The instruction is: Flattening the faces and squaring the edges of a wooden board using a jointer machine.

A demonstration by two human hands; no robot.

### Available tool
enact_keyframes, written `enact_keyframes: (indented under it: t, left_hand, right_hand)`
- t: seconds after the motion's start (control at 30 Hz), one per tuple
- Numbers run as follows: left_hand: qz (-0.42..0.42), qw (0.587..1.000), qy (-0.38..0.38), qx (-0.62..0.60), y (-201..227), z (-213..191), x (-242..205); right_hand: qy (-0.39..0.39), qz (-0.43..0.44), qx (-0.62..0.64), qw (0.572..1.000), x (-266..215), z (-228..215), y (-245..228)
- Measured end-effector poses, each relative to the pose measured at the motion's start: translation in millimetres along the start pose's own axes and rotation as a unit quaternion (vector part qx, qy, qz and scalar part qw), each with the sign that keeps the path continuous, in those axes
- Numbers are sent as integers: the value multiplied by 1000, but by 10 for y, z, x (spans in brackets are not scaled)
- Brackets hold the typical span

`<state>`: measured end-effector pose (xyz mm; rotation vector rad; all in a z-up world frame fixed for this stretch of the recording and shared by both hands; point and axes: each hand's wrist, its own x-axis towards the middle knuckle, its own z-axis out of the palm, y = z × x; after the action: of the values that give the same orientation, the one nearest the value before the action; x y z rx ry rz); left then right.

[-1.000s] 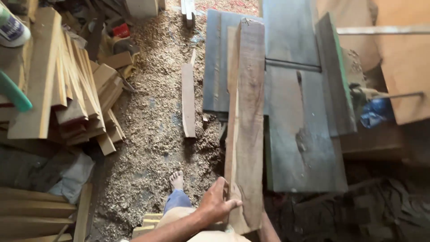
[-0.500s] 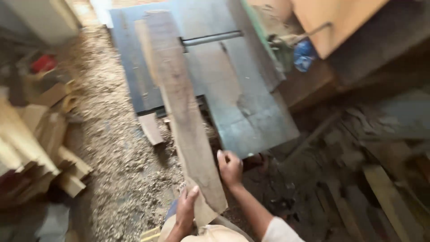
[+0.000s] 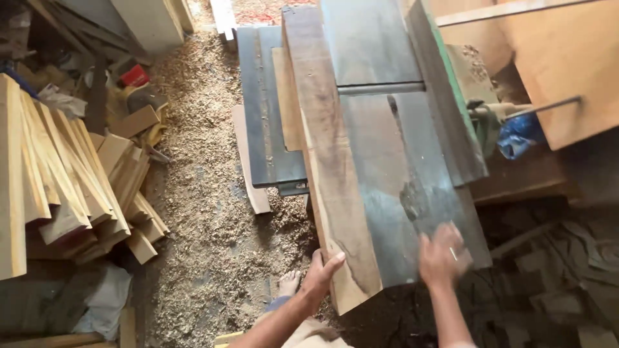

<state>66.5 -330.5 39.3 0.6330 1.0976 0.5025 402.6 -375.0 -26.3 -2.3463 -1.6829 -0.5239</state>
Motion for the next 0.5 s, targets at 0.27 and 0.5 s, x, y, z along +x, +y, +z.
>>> enact_keyframes:
  t: [0.27,0.5]
  left_hand:
    - [47,998,-16,-34,438,-212,593]
    - [145,978,-21,-147,645,44,688]
  right_hand:
    - [-228,432,287,824,-2663,149,652]
    - [-300,310,743,511,-1237,-1141,-1328]
